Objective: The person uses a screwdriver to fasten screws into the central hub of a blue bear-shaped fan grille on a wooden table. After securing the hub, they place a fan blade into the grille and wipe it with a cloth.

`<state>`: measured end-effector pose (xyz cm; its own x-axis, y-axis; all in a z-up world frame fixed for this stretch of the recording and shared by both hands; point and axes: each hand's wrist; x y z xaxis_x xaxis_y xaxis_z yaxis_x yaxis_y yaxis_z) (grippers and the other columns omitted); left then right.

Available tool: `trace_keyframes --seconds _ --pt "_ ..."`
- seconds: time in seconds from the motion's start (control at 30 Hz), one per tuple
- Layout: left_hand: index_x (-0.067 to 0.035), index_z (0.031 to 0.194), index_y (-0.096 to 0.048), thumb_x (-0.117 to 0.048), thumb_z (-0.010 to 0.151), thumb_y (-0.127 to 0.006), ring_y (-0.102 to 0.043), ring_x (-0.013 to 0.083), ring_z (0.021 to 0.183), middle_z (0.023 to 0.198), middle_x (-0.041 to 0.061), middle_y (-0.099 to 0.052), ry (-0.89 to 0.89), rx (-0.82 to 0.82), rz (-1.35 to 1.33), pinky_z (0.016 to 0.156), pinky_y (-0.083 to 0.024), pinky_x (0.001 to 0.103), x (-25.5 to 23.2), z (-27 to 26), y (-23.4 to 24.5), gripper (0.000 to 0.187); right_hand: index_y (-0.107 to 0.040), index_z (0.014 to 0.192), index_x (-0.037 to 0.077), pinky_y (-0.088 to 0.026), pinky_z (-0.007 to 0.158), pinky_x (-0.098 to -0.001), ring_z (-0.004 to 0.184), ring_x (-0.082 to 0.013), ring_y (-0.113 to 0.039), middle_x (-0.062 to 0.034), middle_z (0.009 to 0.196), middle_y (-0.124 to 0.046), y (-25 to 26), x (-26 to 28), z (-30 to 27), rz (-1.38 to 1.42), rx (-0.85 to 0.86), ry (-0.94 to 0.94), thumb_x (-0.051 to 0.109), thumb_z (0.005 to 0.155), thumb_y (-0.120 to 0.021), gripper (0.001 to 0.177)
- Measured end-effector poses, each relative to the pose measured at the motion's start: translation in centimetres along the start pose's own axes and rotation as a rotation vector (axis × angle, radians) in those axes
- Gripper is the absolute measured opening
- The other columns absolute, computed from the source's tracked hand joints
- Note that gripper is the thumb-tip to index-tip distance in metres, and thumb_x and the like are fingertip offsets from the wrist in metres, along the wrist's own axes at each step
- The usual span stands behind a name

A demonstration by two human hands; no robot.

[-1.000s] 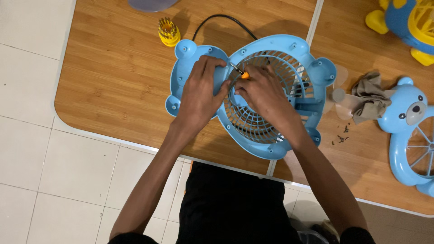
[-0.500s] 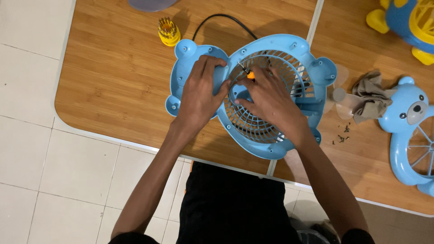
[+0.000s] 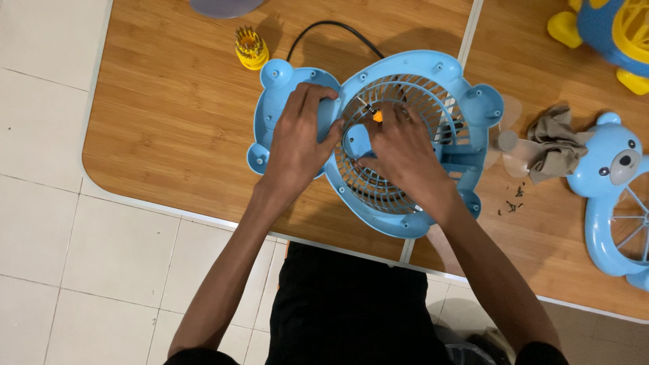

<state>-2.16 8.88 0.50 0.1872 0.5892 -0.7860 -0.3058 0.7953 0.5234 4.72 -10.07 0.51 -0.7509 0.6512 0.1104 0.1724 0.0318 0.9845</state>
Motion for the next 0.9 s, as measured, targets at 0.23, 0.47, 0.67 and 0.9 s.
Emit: trace_keyframes --seconds 0.23,0.47,0.67,0.9 --pt "-0.002 0.121 -0.059 0.001 0.086 -0.077 -0.063 0.0389 0.111 0.119 0.017 -0.059 0.001 -0.005 0.021 0.093 -0.053 0.047 0.0 0.1 -0.2 0.04 -0.073 0.112 0.0 -0.041 0.108 -0.0494 0.122 -0.0391 -0.058 -0.0245 0.122 -0.06 0.3 -0.3 -0.4 0.031 -0.121 0.115 0.037 0.067 -0.091 0.061" --pt "-0.002 0.122 -0.06 0.001 0.087 -0.076 -0.063 0.0384 0.109 0.12 0.017 -0.059 0.024 -0.01 0.007 0.091 -0.053 0.047 -0.3 -0.4 -0.3 0.038 -0.073 0.113 0.001 -0.043 0.106 -0.0493 0.119 -0.0385 -0.059 -0.0207 0.116 -0.061 0.0 -0.8 -0.3 0.109 -0.105 0.116 0.037 0.062 -0.092 0.065" --pt "-0.002 0.123 -0.06 0.001 0.09 -0.075 -0.064 0.0386 0.11 0.122 0.017 -0.059 0.025 -0.024 0.011 0.09 -0.054 0.047 -0.5 -0.2 -0.6 0.037 -0.075 0.109 0.0 -0.048 0.097 -0.0516 0.112 -0.0431 -0.06 -0.0228 0.113 -0.061 -0.3 -1.1 -0.1 0.12 -0.164 0.116 0.037 0.061 -0.093 0.062" --pt "-0.001 0.123 -0.06 0.001 0.09 -0.075 -0.066 0.0377 0.11 0.122 0.017 -0.059 0.008 -0.025 0.015 0.09 -0.055 0.046 -0.6 -0.5 -0.4 0.036 -0.076 0.106 0.004 -0.055 0.088 -0.051 0.103 -0.0425 -0.067 -0.0217 0.107 -0.064 -0.4 -1.1 0.1 0.146 -0.08 0.04 0.039 0.061 -0.094 0.06"
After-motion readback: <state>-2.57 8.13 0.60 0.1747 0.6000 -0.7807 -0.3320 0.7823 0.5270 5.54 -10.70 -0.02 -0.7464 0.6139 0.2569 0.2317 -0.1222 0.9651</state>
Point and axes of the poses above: each hand's wrist, its own z-axis towards the middle knuckle, its own y-axis out of the back of the hand, x = y × z
